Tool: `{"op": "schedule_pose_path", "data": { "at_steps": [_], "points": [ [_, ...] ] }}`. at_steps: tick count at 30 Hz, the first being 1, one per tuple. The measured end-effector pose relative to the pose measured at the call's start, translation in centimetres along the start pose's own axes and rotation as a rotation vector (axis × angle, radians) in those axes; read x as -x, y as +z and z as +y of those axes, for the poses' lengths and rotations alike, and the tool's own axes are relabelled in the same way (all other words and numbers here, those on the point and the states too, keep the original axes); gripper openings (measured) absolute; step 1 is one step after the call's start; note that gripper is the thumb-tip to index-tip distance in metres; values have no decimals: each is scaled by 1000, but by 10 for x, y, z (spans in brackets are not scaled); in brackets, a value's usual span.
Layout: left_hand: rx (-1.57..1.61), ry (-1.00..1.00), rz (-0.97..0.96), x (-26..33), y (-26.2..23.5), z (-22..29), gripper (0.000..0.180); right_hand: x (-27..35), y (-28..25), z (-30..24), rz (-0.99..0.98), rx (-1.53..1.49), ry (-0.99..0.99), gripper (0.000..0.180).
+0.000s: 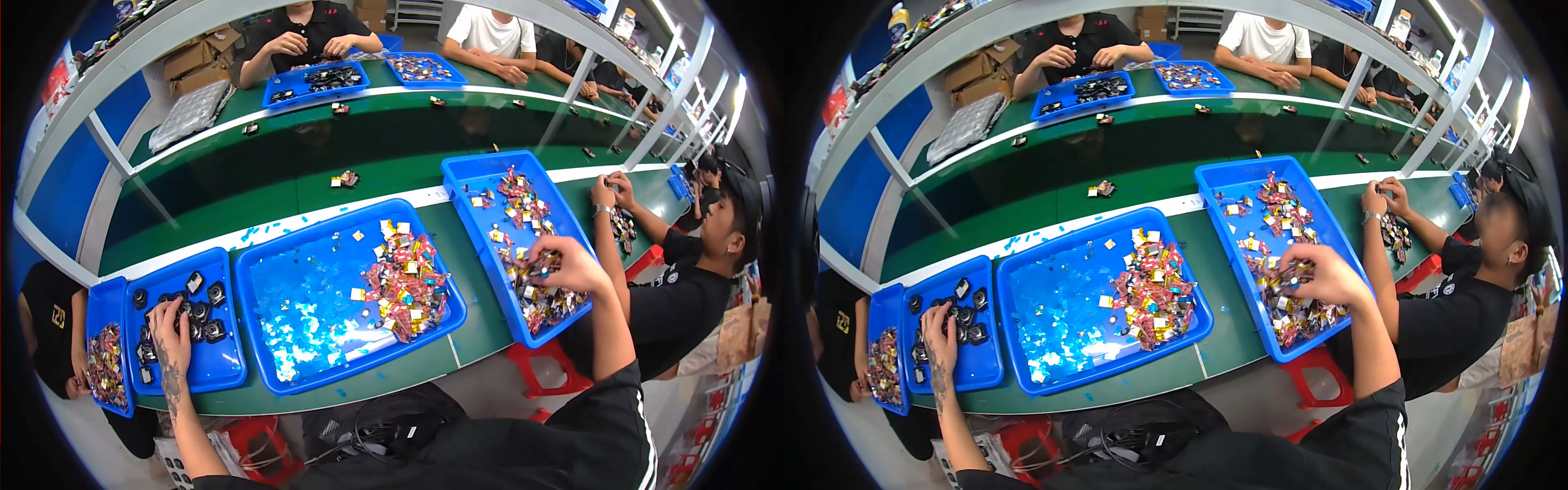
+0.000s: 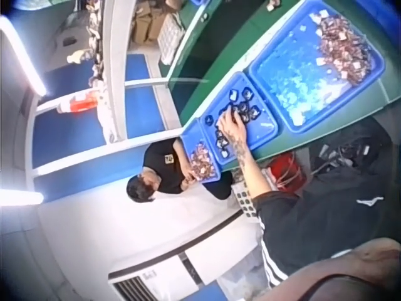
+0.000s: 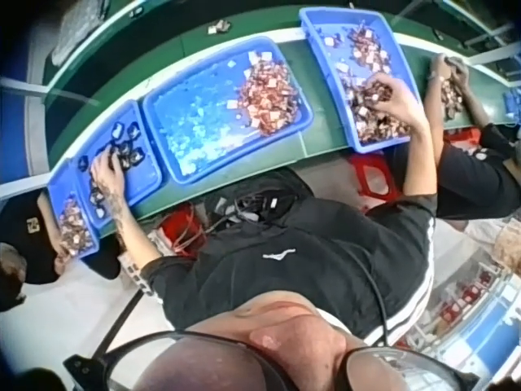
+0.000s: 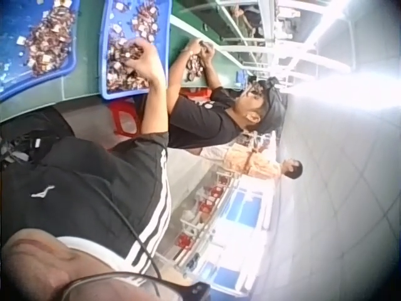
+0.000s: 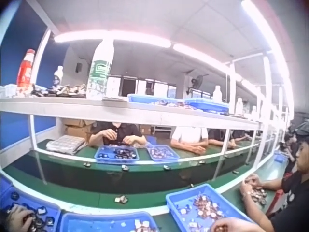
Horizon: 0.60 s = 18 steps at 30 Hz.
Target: The person is assembling small electronic components, specifically placing a small circuit board into a black plastic casing.
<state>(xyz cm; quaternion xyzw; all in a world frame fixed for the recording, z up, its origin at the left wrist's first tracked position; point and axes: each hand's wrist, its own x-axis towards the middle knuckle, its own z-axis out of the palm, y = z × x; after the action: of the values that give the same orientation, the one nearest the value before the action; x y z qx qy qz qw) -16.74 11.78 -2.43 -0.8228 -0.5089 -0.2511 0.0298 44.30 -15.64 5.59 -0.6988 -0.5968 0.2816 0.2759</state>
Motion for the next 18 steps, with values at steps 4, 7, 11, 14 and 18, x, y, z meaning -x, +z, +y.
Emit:
{"op": "schedule_pose_path", "data": {
  "at_steps": [4, 7, 11, 14, 18],
  "points": [
    [52, 70, -49, 3, -6, 2, 32, -4, -8, -3, 199, -41, 19, 33],
    [157, 32, -78, 0, -8, 5, 35, -5, -11, -7, 323, 68, 90, 37],
    [291, -18, -90, -5, -7, 3, 38, -10, -2, -31, 398, -87, 77, 39],
    [169, -3, -116, -7, -14, -2, 37, -27, 18, -63, 389, -257, 1, 35],
    [6, -43, -311, -23, -34, 7, 44, -61, 63, -94, 208, -555, 38, 37]
  ]
}}
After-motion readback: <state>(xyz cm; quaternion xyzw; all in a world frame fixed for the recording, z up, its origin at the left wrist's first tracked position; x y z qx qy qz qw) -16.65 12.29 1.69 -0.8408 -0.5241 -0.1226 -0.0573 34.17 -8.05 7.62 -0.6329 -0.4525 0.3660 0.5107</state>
